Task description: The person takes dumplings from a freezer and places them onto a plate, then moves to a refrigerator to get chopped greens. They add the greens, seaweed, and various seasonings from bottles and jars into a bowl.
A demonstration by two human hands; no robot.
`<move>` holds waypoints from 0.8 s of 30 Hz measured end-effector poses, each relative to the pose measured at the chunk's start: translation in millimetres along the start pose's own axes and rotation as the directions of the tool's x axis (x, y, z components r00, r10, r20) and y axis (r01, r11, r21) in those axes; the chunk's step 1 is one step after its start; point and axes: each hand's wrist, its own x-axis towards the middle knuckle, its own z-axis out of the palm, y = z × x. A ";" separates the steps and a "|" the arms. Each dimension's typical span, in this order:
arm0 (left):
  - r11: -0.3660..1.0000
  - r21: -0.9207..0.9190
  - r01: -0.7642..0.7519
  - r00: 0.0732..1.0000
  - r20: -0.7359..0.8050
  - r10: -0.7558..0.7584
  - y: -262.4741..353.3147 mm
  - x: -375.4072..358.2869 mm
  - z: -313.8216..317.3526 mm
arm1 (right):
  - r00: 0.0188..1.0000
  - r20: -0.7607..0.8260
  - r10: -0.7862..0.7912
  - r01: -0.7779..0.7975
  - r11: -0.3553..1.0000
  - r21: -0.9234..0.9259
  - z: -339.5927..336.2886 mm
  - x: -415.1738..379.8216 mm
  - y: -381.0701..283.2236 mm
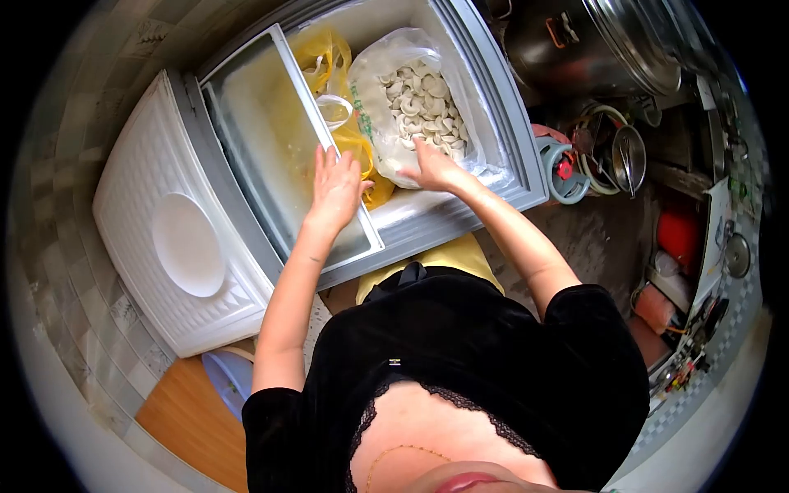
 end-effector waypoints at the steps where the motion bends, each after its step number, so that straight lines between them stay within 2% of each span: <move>1: 0.999 -0.048 -0.013 0.997 -0.077 0.010 4.3 4.1 7.3 | 0.979 0.200 0.025 -0.015 0.999 -0.051 -11.2 0.0 -12.7; 2: 0.999 -0.049 0.006 0.997 -0.077 -0.010 9.6 9.8 14.0 | 0.919 0.391 0.059 -0.019 0.994 -0.106 -20.7 -3.3 -27.4; 4: 0.977 -0.135 -0.165 0.974 -0.179 0.140 19.5 22.4 30.1 | 0.902 0.421 -0.100 0.161 0.980 -0.113 -16.7 -11.0 -31.6; 6: 0.988 -0.063 -0.139 0.970 -0.210 0.123 12.9 31.6 45.9 | 0.911 0.405 -0.074 0.162 0.969 -0.186 -26.4 -8.2 -25.1; 7: 0.999 0.052 -0.010 1.000 0.012 0.009 7.6 36.4 48.1 | 0.920 0.390 -0.031 0.118 0.972 -0.202 -34.7 -3.1 -10.8; 8: 0.978 0.188 0.093 0.967 0.216 -0.133 3.4 38.4 49.7 | 0.928 0.372 0.011 0.076 0.973 -0.218 -45.8 4.2 5.9; 9: 0.923 0.385 0.005 0.958 0.264 -0.115 3.6 37.8 51.5 | 0.913 0.393 0.105 0.032 0.944 -0.327 -67.6 8.7 9.4; 10: 0.923 0.383 0.026 0.955 0.263 -0.136 6.1 39.1 52.1 | 0.893 0.402 0.201 -0.007 0.901 -0.434 -87.8 10.7 10.6; 12: 0.915 0.400 -0.047 0.777 0.590 -0.217 12.4 48.3 51.1 | 0.953 0.273 0.130 0.057 0.810 -0.584 -94.0 10.4 23.9; 13: 0.878 0.470 -0.086 0.799 0.559 -0.221 17.2 46.8 50.2 | 0.993 0.060 -0.107 0.121 0.795 -0.594 -91.1 9.7 20.3; 14: 0.876 0.478 -0.071 0.797 0.555 -0.239 20.8 45.9 49.0 | 0.948 -0.024 -0.318 0.267 0.832 -0.487 -87.3 21.3 14.0; 15: 0.883 0.469 -0.038 0.804 0.539 -0.251 25.0 45.9 48.7 | 0.857 -0.131 -0.499 0.420 0.822 -0.384 -87.5 35.6 -6.1; 17: 0.921 0.388 0.031 0.788 0.558 -0.261 33.9 49.5 44.6 | 0.802 -0.088 -0.591 0.557 0.793 -0.248 -77.8 75.0 -42.9; 18: 0.916 0.397 0.050 0.784 0.553 -0.283 37.6 48.7 49.4 | 0.803 -0.080 -0.590 0.550 0.787 -0.279 -60.8 105.6 -53.3; 20: 0.957 0.109 0.269 0.889 0.353 -0.290 44.0 42.9 63.5 | 0.792 -0.076 -0.605 0.561 0.772 -0.299 -15.6 179.3 -55.0; 22: 0.946 -0.140 0.294 0.955 0.017 -0.295 52.6 37.4 54.4 | 0.494 0.002 -0.870 0.770 0.436 -0.467 29.4 241.3 -47.6; 23: 0.905 -0.269 0.330 0.942 0.031 -0.334 54.7 43.4 38.0 | 0.482 -0.002 -0.876 0.776 0.428 -0.463 38.0 244.7 -46.6; 24: 0.904 -0.264 0.335 0.940 0.033 -0.339 51.9 47.8 33.3 | 0.523 0.300 -0.797 0.830 0.397 -0.392 45.3 240.6 -43.2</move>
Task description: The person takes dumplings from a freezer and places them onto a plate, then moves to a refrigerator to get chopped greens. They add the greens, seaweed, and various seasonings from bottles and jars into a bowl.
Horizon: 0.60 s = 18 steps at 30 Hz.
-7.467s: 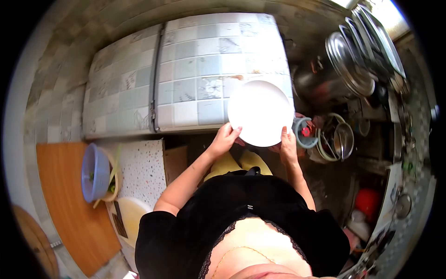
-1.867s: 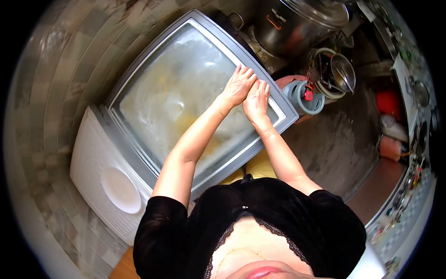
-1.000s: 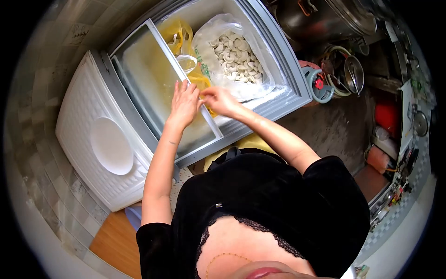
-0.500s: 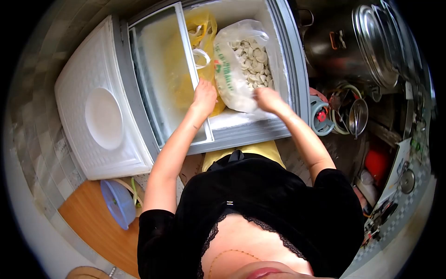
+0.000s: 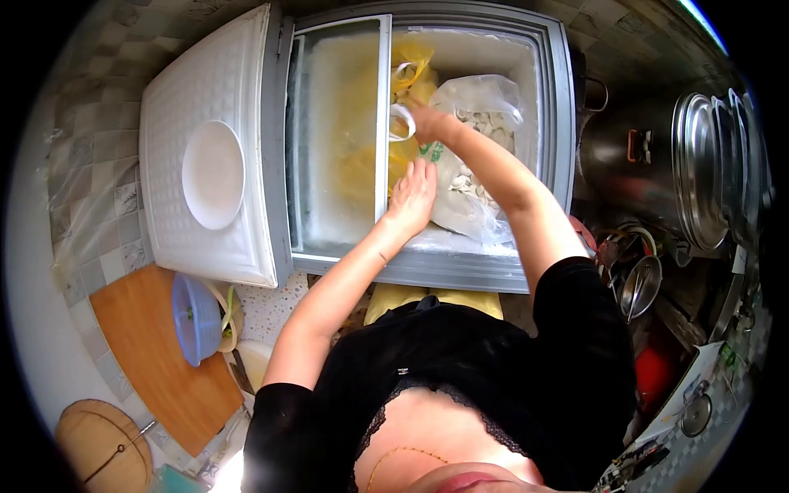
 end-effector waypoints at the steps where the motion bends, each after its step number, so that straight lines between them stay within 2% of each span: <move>1: 0.999 0.032 0.011 0.989 -0.149 -0.006 -1.3 5.2 -1.5 | 0.948 0.309 -0.072 0.049 0.995 0.081 2.1 -7.8 -8.2; 2: 0.998 0.058 0.024 0.955 -0.296 -0.006 -3.2 10.8 -2.9 | 0.947 0.315 -0.072 0.047 0.995 0.085 1.4 -19.3 -13.0; 4: 0.997 0.071 0.022 0.944 -0.330 0.002 -15.5 29.0 11.1 | 0.881 0.434 -0.188 0.124 0.977 0.171 -11.1 -45.9 -7.0; 6: 0.993 0.119 0.027 0.992 -0.126 -0.012 -23.8 42.3 25.0 | 0.915 0.274 -0.295 0.263 0.954 0.147 -16.9 -78.5 8.9; 7: 0.975 0.206 0.086 0.987 -0.152 -0.055 -29.8 49.2 41.1 | 0.910 0.285 -0.300 0.268 0.952 0.147 -30.2 -89.1 12.8; 8: 0.977 0.194 0.092 0.986 -0.157 -0.062 -33.7 59.6 40.7 | 0.878 0.411 -0.246 0.215 0.969 0.122 -57.8 -95.7 14.8; 9: 0.964 0.071 0.255 0.954 0.143 -0.263 -36.3 67.4 39.5 | 0.826 0.530 -0.189 0.165 0.982 0.094 -77.1 -98.6 13.9; 10: 0.901 0.000 0.435 0.804 0.450 -0.388 -36.6 69.8 42.6 | 0.816 0.543 -0.199 0.172 0.980 0.101 -83.8 -97.6 13.2; 11: 0.918 -0.097 0.386 0.871 0.365 -0.327 -46.6 61.1 65.3 | 0.733 0.679 -0.037 0.047 0.999 0.004 -88.5 -94.2 11.6; 12: 0.911 -0.108 0.397 0.868 0.368 -0.334 -40.5 56.3 66.9 | 0.615 0.778 0.126 -0.060 0.992 -0.113 -91.3 -90.0 8.0; 13: 0.928 -0.019 0.373 0.833 0.447 -0.326 -34.1 50.4 67.9 | 0.612 0.782 0.116 -0.050 0.993 -0.109 -92.8 -84.6 2.2; 14: 0.940 0.071 0.335 0.791 0.521 -0.321 -28.0 45.1 68.3 | 0.748 0.650 0.134 -0.166 0.986 -0.012 -93.3 -77.6 -5.0; 15: 0.937 0.071 0.341 0.789 0.520 -0.327 -21.8 39.6 73.4 | 0.851 0.495 0.175 -0.259 0.960 0.106 -92.4 -69.2 -11.7; 16: 0.953 0.104 0.284 0.805 0.515 -0.296 -15.0 32.9 81.6 | 0.853 0.494 0.169 -0.253 0.961 0.109 -84.7 -58.6 -17.9; 17: 0.964 0.136 0.229 0.816 0.513 -0.266 -8.9 25.0 89.9 | 0.985 0.163 0.058 -0.061 0.998 0.013 -72.3 -48.3 -25.6; 18: 0.961 0.135 0.241 0.813 0.512 -0.276 1.0 14.5 89.0 | 0.979 -0.168 -0.116 0.092 0.986 -0.140 -61.5 -42.0 -31.9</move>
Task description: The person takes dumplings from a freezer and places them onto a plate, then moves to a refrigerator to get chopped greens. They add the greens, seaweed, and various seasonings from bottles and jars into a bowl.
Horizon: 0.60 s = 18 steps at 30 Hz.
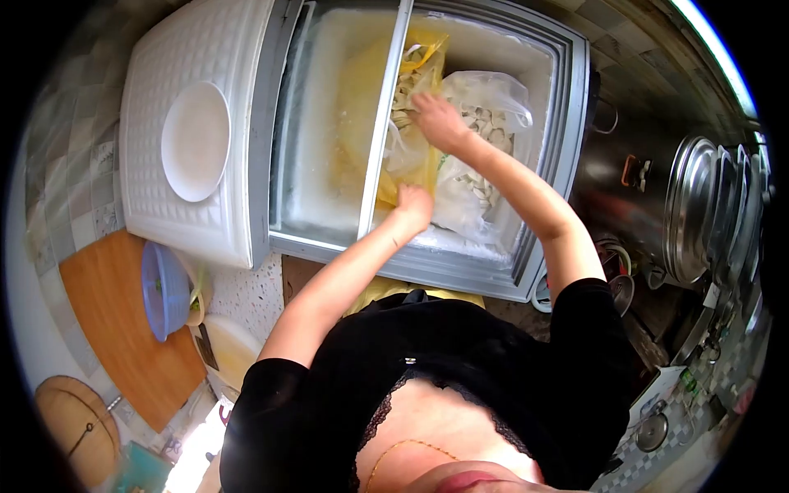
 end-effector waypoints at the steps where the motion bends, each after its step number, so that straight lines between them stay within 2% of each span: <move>1: 1.000 0.019 -0.007 0.988 -0.157 0.010 7.2 -14.9 -0.7 | 1.000 -0.003 -0.012 0.012 1.000 0.008 6.9 2.9 -5.6; 2: 0.999 0.046 -0.011 0.950 -0.311 0.024 8.9 -24.3 -6.9 | 0.961 0.181 -0.211 0.225 0.973 -0.058 13.4 5.8 -10.5; 3: 0.996 -0.070 -0.048 0.934 -0.358 0.020 6.1 -30.6 -18.5 | 0.850 0.369 -0.375 0.432 0.898 -0.084 16.7 7.7 -15.5; 4: 0.996 -0.077 -0.042 0.935 -0.356 0.012 0.0 -30.2 -20.8 | 0.793 0.468 -0.389 0.338 0.921 0.194 8.7 4.8 -18.3; 5: 0.997 -0.016 -0.081 0.765 -0.642 0.052 -7.4 -28.3 -24.3 | 0.715 0.552 -0.430 0.188 0.878 0.440 -1.7 -0.8 -16.8; 6: 0.994 0.053 -0.096 0.509 -0.856 0.095 -12.6 -25.7 -26.3 | 0.755 0.526 -0.391 0.051 0.835 0.548 14.5 -20.4 -16.1; 7: 0.995 0.039 -0.091 0.506 -0.859 0.080 -14.9 -21.2 -23.0 | 0.788 0.509 -0.346 -0.082 0.760 0.644 31.2 -41.0 -13.9; 8: 0.987 -0.031 -0.160 0.524 -0.850 0.059 -17.3 -11.4 -19.4 | 0.783 0.511 -0.356 -0.069 0.765 0.640 21.7 -44.1 -2.2; 9: 0.968 -0.099 -0.230 0.544 -0.838 0.044 -19.1 -4.8 -18.2 | 0.658 0.674 -0.335 -0.137 0.827 0.545 7.3 -46.2 8.6; 10: 0.967 -0.104 -0.233 0.539 -0.842 0.039 -20.4 -2.6 -19.1 | 0.508 0.811 -0.289 -0.190 0.881 0.433 -1.6 -46.3 13.1; 11: 0.943 -0.301 -0.139 0.831 -0.553 -0.054 -20.6 -0.9 -18.4 | 0.502 0.815 -0.289 -0.189 0.883 0.429 0.3 -43.3 17.3; 12: 0.897 -0.441 0.023 0.982 -0.160 -0.104 -20.7 0.4 -16.4 | 0.639 0.750 -0.172 -0.339 0.812 0.475 6.5 -36.4 25.0; 13: 0.894 -0.448 0.020 0.981 -0.162 -0.103 -18.5 1.4 -11.5 | 0.740 0.672 -0.024 -0.461 0.709 0.533 7.6 -26.0 32.4; 15: 0.974 -0.198 -0.114 0.989 -0.119 0.092 -9.1 -4.8 4.1 | 0.752 0.620 0.224 -0.574 0.684 0.450 20.2 12.9 30.0; 16: 0.974 -0.202 -0.107 0.989 -0.121 0.084 -3.5 -10.2 9.0 | 0.755 0.619 0.215 -0.568 0.687 0.454 35.5 30.6 29.7; 18: 0.983 -0.144 -0.115 0.950 -0.305 0.067 7.0 -22.7 17.9 | 0.768 0.500 0.400 -0.578 0.770 0.271 77.9 58.5 33.6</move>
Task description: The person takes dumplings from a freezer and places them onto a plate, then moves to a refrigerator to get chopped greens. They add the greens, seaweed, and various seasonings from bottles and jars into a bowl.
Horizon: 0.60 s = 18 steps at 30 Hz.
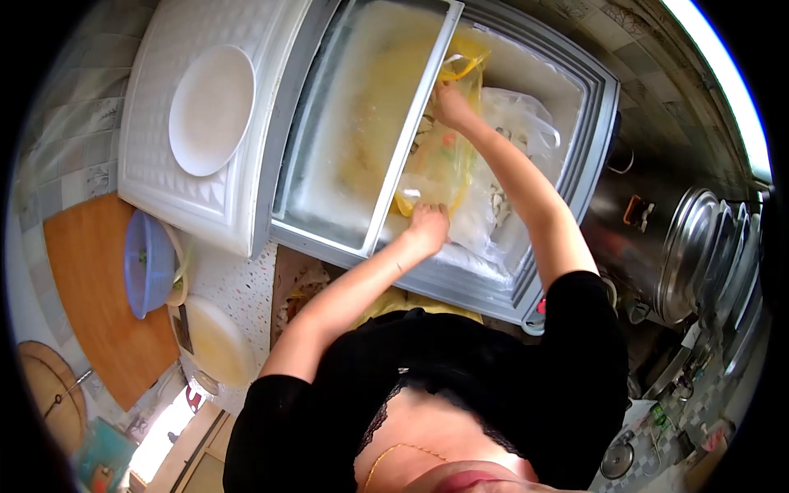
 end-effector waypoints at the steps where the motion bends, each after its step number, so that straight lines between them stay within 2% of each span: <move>1: 1.000 0.006 -0.006 0.999 -0.049 0.006 3.3 -7.9 1.3 | 0.985 -0.107 -0.136 0.119 0.981 -0.154 14.9 13.9 12.6; 2: 1.000 0.019 -0.013 0.995 -0.102 0.014 3.1 -14.2 1.4 | 0.939 -0.198 -0.282 0.211 0.925 -0.317 28.3 27.7 29.5; 3: 0.999 0.009 -0.049 0.983 -0.177 0.050 -0.7 -19.3 9.0 | 0.962 -0.068 -0.266 0.206 0.863 -0.461 35.2 35.4 38.5; 4: 0.996 -0.063 -0.058 0.982 -0.182 0.046 -0.4 -27.5 -0.2 | 0.994 -0.020 -0.108 0.094 0.931 -0.352 34.0 35.7 34.5; 6: 0.976 -0.194 -0.102 0.979 -0.196 0.063 -2.0 -40.9 -17.2 | 0.960 0.240 0.142 -0.057 0.942 -0.331 34.3 37.6 15.4; 7: 0.973 -0.205 -0.102 0.981 -0.184 0.064 -2.4 -49.2 -16.6 | 0.956 0.253 0.151 -0.061 0.942 -0.330 61.2 30.1 20.3; 8: 0.966 -0.231 -0.119 0.978 -0.196 0.074 -4.7 -50.6 -18.9 | 0.994 0.111 0.003 0.054 0.859 -0.509 85.3 25.4 24.5; 9: 0.957 -0.255 -0.137 0.974 -0.212 0.083 -5.3 -49.4 -21.7 | 0.984 -0.002 -0.176 0.128 0.723 -0.679 86.7 20.4 21.1; 10: 0.956 -0.256 -0.140 0.972 -0.219 0.083 -3.7 -50.7 -22.9 | 0.984 -0.003 -0.179 0.129 0.718 -0.684 84.3 17.5 22.0; 12: 0.962 -0.232 -0.145 0.974 -0.207 0.097 -1.9 -56.7 -26.5 | 0.958 0.212 -0.193 0.287 0.671 -0.683 80.9 11.8 22.7; 13: 0.962 -0.237 -0.135 0.975 -0.203 0.086 -0.9 -59.9 -30.5 | 0.953 0.259 -0.155 0.290 0.707 -0.645 77.6 14.4 21.8; 14: 0.956 -0.248 -0.155 0.968 -0.232 0.097 -0.1 -62.7 -34.8 | 0.950 0.267 -0.162 0.301 0.708 -0.639 76.2 18.1 17.9; 16: 0.952 -0.257 -0.168 0.962 -0.255 0.101 0.1 -74.0 -43.9 | 0.967 0.254 0.013 0.117 0.865 -0.489 72.2 22.3 5.5; 17: 0.937 -0.308 -0.167 0.951 -0.301 0.071 -0.3 -80.3 -48.5 | 0.968 0.212 -0.134 0.229 0.818 -0.527 62.3 12.8 2.7; 18: 0.916 -0.360 -0.177 0.937 -0.347 0.044 -1.0 -84.6 -49.9 | 0.968 0.212 -0.135 0.230 0.816 -0.530 62.7 9.9 3.1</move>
